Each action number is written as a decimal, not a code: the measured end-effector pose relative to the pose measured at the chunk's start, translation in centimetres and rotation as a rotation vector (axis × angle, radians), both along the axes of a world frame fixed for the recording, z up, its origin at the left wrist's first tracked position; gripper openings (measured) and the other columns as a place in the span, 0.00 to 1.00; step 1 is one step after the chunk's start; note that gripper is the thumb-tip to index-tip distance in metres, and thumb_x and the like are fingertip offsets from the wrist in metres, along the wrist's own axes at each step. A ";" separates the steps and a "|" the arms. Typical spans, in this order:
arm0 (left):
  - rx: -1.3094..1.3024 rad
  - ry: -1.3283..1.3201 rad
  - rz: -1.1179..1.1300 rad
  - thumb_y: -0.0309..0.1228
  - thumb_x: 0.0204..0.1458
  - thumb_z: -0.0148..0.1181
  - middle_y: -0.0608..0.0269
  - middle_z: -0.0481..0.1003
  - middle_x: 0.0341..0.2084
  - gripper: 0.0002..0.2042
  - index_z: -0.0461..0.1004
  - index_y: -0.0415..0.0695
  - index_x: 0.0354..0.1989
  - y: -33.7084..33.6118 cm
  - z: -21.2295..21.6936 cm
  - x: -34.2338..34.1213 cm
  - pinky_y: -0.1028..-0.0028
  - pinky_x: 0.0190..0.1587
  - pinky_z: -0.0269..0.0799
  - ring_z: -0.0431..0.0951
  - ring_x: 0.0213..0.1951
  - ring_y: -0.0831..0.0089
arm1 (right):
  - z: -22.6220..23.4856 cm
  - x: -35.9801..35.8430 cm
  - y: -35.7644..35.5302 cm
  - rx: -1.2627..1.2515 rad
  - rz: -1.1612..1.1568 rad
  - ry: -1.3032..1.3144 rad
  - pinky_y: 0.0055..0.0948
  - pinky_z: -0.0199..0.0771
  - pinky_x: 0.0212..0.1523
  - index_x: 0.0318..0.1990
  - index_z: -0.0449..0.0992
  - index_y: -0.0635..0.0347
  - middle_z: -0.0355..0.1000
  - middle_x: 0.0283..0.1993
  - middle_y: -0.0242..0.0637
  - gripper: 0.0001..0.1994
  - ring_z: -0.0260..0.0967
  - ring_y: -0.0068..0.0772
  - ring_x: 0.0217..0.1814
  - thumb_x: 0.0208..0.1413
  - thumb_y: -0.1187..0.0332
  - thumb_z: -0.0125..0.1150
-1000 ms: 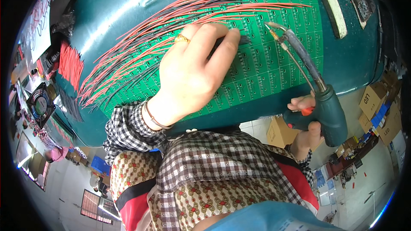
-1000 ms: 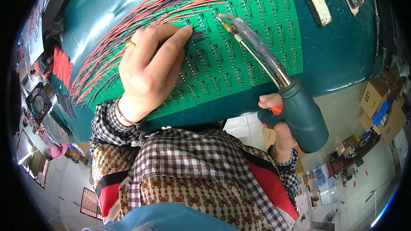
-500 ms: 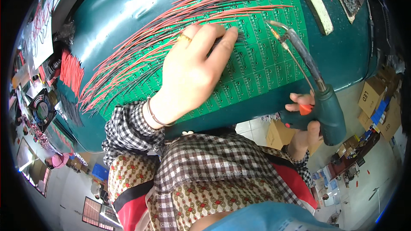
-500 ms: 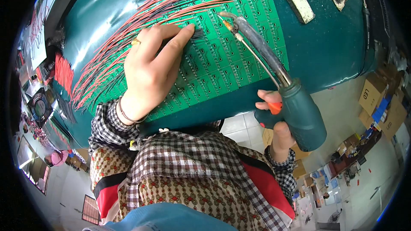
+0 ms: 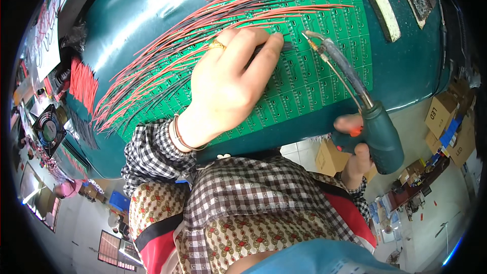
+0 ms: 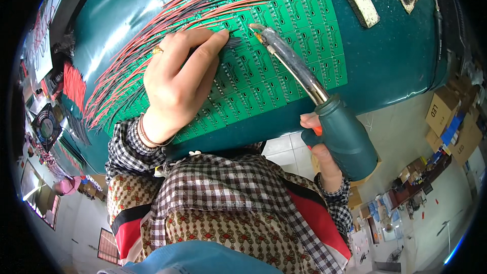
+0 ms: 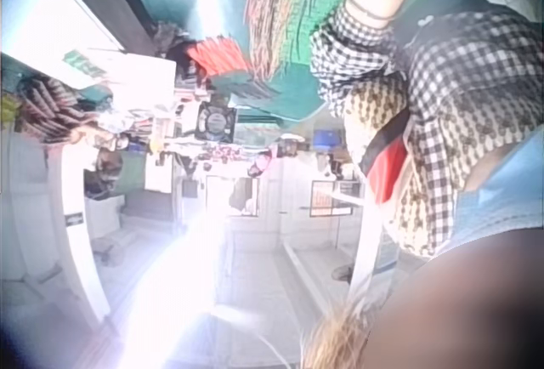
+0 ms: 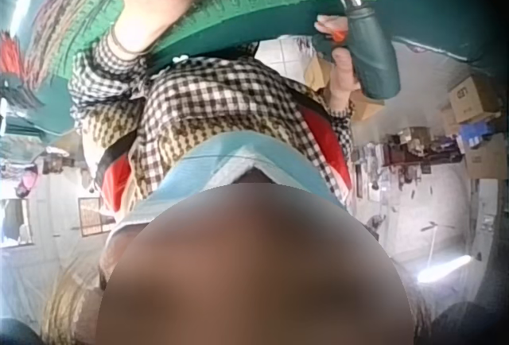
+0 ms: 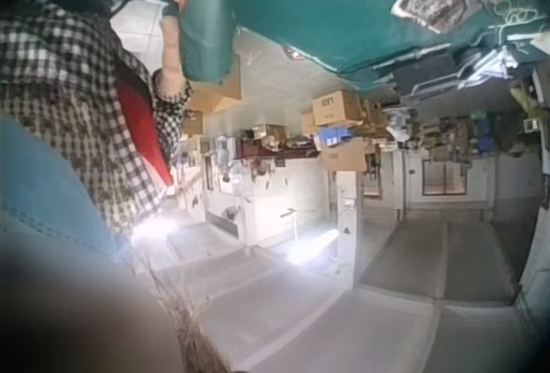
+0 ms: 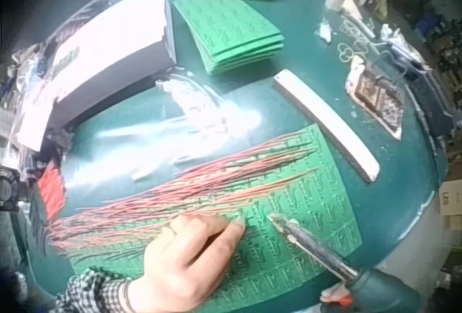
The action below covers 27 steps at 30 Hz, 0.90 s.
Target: Soldering small red and black wires onto individual circuit boards on a larger panel.
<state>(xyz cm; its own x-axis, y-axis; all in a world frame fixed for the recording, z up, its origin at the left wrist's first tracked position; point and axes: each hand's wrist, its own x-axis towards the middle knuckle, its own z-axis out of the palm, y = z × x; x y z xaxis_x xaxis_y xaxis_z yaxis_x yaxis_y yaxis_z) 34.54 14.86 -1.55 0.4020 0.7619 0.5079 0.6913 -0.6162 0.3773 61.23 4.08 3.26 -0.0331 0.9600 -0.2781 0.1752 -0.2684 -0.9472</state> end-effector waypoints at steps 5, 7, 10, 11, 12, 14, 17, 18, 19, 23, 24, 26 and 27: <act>-0.069 -0.039 0.018 0.17 0.37 0.66 0.61 0.76 0.33 0.17 0.80 0.39 0.40 -0.1 0.3 0.0 0.72 0.31 0.72 0.75 0.30 0.67 | 0.2 -0.6 0.1 -0.022 -0.006 -0.017 0.37 0.78 0.44 0.44 0.71 0.73 0.72 0.40 0.48 0.32 0.73 0.42 0.43 0.56 0.44 0.61; -0.034 -0.023 0.001 0.20 0.38 0.63 0.60 0.74 0.33 0.16 0.79 0.37 0.40 0.1 -0.1 -0.1 0.73 0.32 0.72 0.74 0.31 0.67 | 0.0 -0.7 0.1 -0.014 -0.007 -0.017 0.37 0.77 0.45 0.44 0.70 0.73 0.71 0.39 0.47 0.32 0.73 0.42 0.43 0.56 0.44 0.61; 0.000 -0.007 -0.016 0.23 0.38 0.61 0.58 0.72 0.33 0.16 0.78 0.36 0.39 0.1 -0.3 -0.2 0.74 0.32 0.72 0.73 0.31 0.67 | -0.3 -0.9 0.1 0.009 0.000 -0.005 0.38 0.76 0.45 0.44 0.70 0.72 0.71 0.38 0.45 0.31 0.72 0.41 0.43 0.55 0.45 0.62; 0.000 -0.006 -0.015 0.23 0.38 0.61 0.58 0.72 0.33 0.16 0.78 0.36 0.39 0.1 -0.3 -0.2 0.74 0.32 0.72 0.73 0.31 0.67 | -0.3 -0.9 0.1 0.014 0.000 -0.013 0.38 0.76 0.45 0.44 0.70 0.73 0.71 0.38 0.45 0.30 0.73 0.42 0.43 0.56 0.46 0.62; -0.001 -0.007 -0.014 0.23 0.38 0.61 0.58 0.72 0.33 0.16 0.78 0.36 0.39 0.1 -0.3 -0.3 0.74 0.32 0.72 0.73 0.31 0.67 | -0.3 -1.0 0.1 0.018 0.001 -0.020 0.39 0.76 0.45 0.44 0.70 0.73 0.71 0.38 0.45 0.30 0.73 0.42 0.42 0.56 0.46 0.62; -0.006 -0.006 -0.017 0.23 0.38 0.61 0.58 0.72 0.33 0.16 0.78 0.36 0.39 0.1 -0.3 -0.3 0.74 0.31 0.72 0.73 0.31 0.67 | -0.3 -1.1 0.1 0.019 0.003 -0.027 0.39 0.76 0.45 0.44 0.70 0.73 0.71 0.38 0.45 0.30 0.73 0.42 0.42 0.56 0.47 0.62; -0.002 -0.008 -0.017 0.23 0.38 0.61 0.58 0.72 0.33 0.16 0.78 0.36 0.39 0.1 -0.4 -0.4 0.74 0.31 0.72 0.73 0.31 0.67 | -0.4 -1.1 0.2 0.028 0.007 -0.032 0.39 0.76 0.45 0.44 0.70 0.73 0.71 0.38 0.45 0.29 0.72 0.43 0.42 0.56 0.48 0.62; -0.003 -0.008 -0.017 0.23 0.38 0.61 0.58 0.72 0.33 0.16 0.78 0.36 0.39 0.1 -0.4 -0.4 0.74 0.31 0.72 0.73 0.31 0.67 | -0.4 -1.2 0.2 0.035 0.009 -0.030 0.39 0.76 0.45 0.44 0.70 0.73 0.71 0.38 0.45 0.29 0.72 0.43 0.41 0.56 0.48 0.62; -0.004 -0.006 -0.012 0.23 0.38 0.61 0.58 0.72 0.33 0.16 0.78 0.36 0.39 0.1 -0.4 -0.4 0.74 0.31 0.72 0.73 0.31 0.67 | -0.4 -1.2 0.2 0.035 0.010 -0.030 0.39 0.76 0.45 0.44 0.70 0.73 0.71 0.38 0.45 0.29 0.72 0.43 0.41 0.56 0.48 0.62; -0.012 -0.003 -0.008 0.23 0.38 0.61 0.59 0.73 0.34 0.16 0.78 0.36 0.40 0.0 -0.4 -0.5 0.74 0.30 0.72 0.73 0.31 0.68 | -0.3 -1.4 0.3 0.017 -0.004 -0.036 0.39 0.76 0.44 0.44 0.70 0.73 0.71 0.38 0.45 0.29 0.72 0.42 0.41 0.55 0.48 0.63; -0.013 -0.003 -0.009 0.23 0.38 0.61 0.59 0.73 0.34 0.16 0.78 0.36 0.40 0.0 -0.4 -0.6 0.74 0.30 0.72 0.73 0.31 0.68 | -0.3 -1.4 0.3 0.013 -0.002 -0.038 0.40 0.76 0.45 0.44 0.70 0.73 0.70 0.38 0.45 0.30 0.72 0.42 0.41 0.55 0.47 0.63; -0.011 -0.003 -0.014 0.23 0.38 0.61 0.59 0.73 0.34 0.16 0.78 0.36 0.40 0.1 -0.4 -0.6 0.75 0.30 0.71 0.73 0.31 0.68 | -0.6 -1.5 0.1 0.016 -0.020 -0.018 0.40 0.76 0.46 0.44 0.70 0.73 0.70 0.38 0.45 0.30 0.72 0.42 0.41 0.55 0.47 0.63; -0.012 -0.003 -0.015 0.23 0.38 0.61 0.59 0.73 0.34 0.16 0.78 0.36 0.40 0.1 -0.4 -0.6 0.75 0.30 0.71 0.73 0.31 0.68 | -0.7 -1.5 0.0 0.020 -0.037 0.001 0.41 0.76 0.47 0.44 0.70 0.73 0.70 0.37 0.45 0.30 0.72 0.41 0.41 0.55 0.47 0.64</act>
<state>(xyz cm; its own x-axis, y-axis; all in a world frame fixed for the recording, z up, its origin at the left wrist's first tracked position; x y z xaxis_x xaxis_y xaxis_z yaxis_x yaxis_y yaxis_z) 33.95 14.93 -1.98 0.4120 0.7619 0.4998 0.6808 -0.6219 0.3870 59.70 4.06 2.54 0.0020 0.9658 -0.2592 0.1642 -0.2560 -0.9526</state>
